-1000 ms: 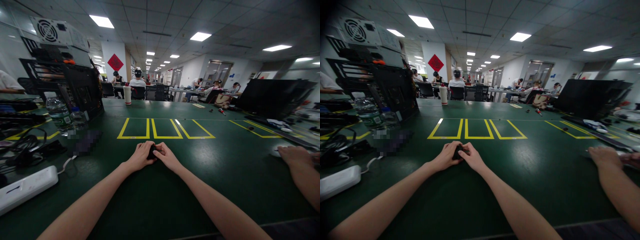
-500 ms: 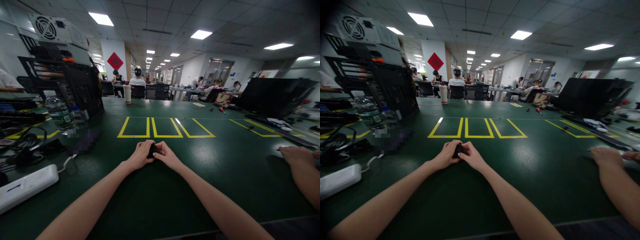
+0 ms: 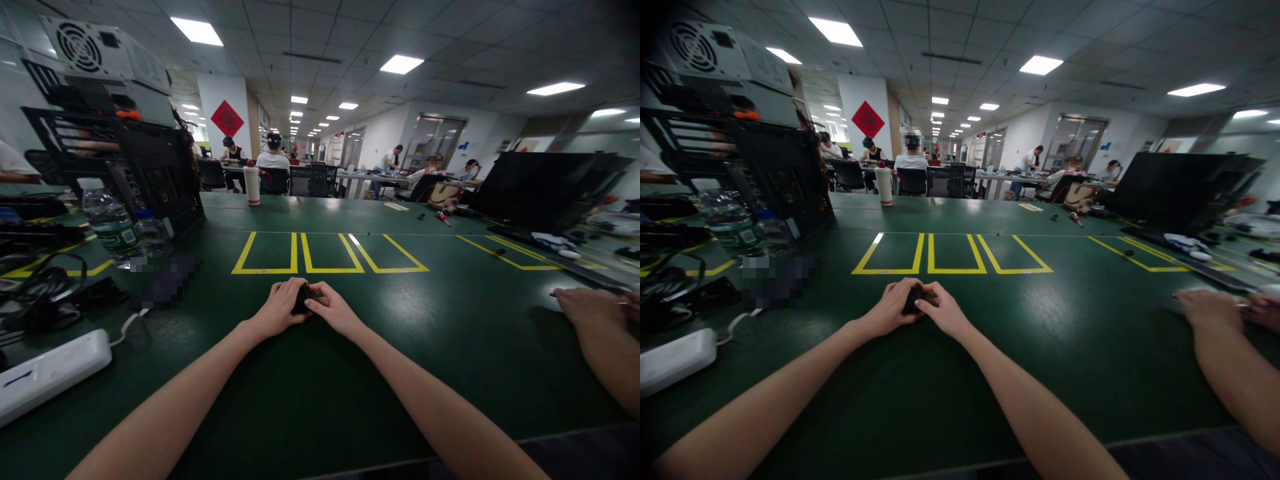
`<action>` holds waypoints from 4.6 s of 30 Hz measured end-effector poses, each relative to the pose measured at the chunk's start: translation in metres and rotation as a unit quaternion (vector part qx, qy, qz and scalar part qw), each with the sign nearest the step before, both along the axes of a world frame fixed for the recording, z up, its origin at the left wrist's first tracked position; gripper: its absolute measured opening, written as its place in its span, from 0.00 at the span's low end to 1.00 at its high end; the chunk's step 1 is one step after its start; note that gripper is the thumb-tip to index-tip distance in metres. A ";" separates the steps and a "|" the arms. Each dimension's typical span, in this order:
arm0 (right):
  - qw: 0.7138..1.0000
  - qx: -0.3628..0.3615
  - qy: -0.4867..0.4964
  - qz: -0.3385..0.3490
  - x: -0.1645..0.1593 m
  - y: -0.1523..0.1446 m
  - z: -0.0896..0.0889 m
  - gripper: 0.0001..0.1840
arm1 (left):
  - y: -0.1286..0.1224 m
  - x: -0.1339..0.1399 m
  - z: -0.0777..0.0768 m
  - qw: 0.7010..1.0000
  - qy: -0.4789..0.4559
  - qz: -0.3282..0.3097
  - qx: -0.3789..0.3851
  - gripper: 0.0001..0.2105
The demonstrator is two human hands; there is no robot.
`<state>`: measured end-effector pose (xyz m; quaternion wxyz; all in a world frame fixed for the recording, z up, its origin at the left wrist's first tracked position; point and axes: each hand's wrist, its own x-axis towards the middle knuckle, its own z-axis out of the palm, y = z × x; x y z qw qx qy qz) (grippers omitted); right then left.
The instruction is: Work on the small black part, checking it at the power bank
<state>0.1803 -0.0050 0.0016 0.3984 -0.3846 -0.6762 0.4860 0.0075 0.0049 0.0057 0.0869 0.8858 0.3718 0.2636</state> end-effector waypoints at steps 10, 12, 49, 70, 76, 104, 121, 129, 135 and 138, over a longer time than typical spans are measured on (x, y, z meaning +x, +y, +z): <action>0.999 0.032 0.015 -0.012 -0.002 0.005 -0.008 0.10 | 0.001 0.002 -0.002 1.000 0.005 0.006 0.012 0.23; 0.999 0.026 0.014 -0.013 -0.002 0.005 -0.007 0.12 | 0.001 0.002 -0.002 1.000 0.004 0.006 0.010 0.23; 1.000 0.010 0.024 0.007 0.000 0.002 -0.005 0.14 | -0.006 0.000 0.004 1.000 0.007 0.012 -0.021 0.26; 1.000 -0.002 0.030 -0.002 0.000 0.008 -0.007 0.14 | -0.004 0.003 -0.001 0.999 -0.031 0.009 -0.016 0.27; 0.999 -0.006 0.047 0.014 0.001 0.002 -0.004 0.13 | -0.006 0.003 0.004 1.000 -0.023 0.008 -0.013 0.22; 0.999 -0.013 0.040 -0.013 0.001 0.001 -0.002 0.13 | -0.009 0.002 0.008 0.999 -0.014 0.013 -0.031 0.23; 1.000 -0.023 0.019 0.000 0.003 0.006 -0.003 0.14 | -0.008 0.002 0.007 0.999 -0.017 0.017 -0.038 0.23; 0.999 -0.009 0.041 -0.007 0.000 0.006 -0.005 0.12 | -0.007 0.003 0.005 1.000 -0.015 0.021 -0.017 0.23; 0.999 -0.014 0.025 -0.022 0.001 0.009 -0.008 0.16 | -0.006 0.001 0.005 0.999 -0.014 0.022 -0.022 0.23; 0.999 -0.026 0.008 -0.037 0.001 0.010 -0.009 0.17 | -0.006 0.001 0.005 0.999 -0.016 0.020 -0.023 0.23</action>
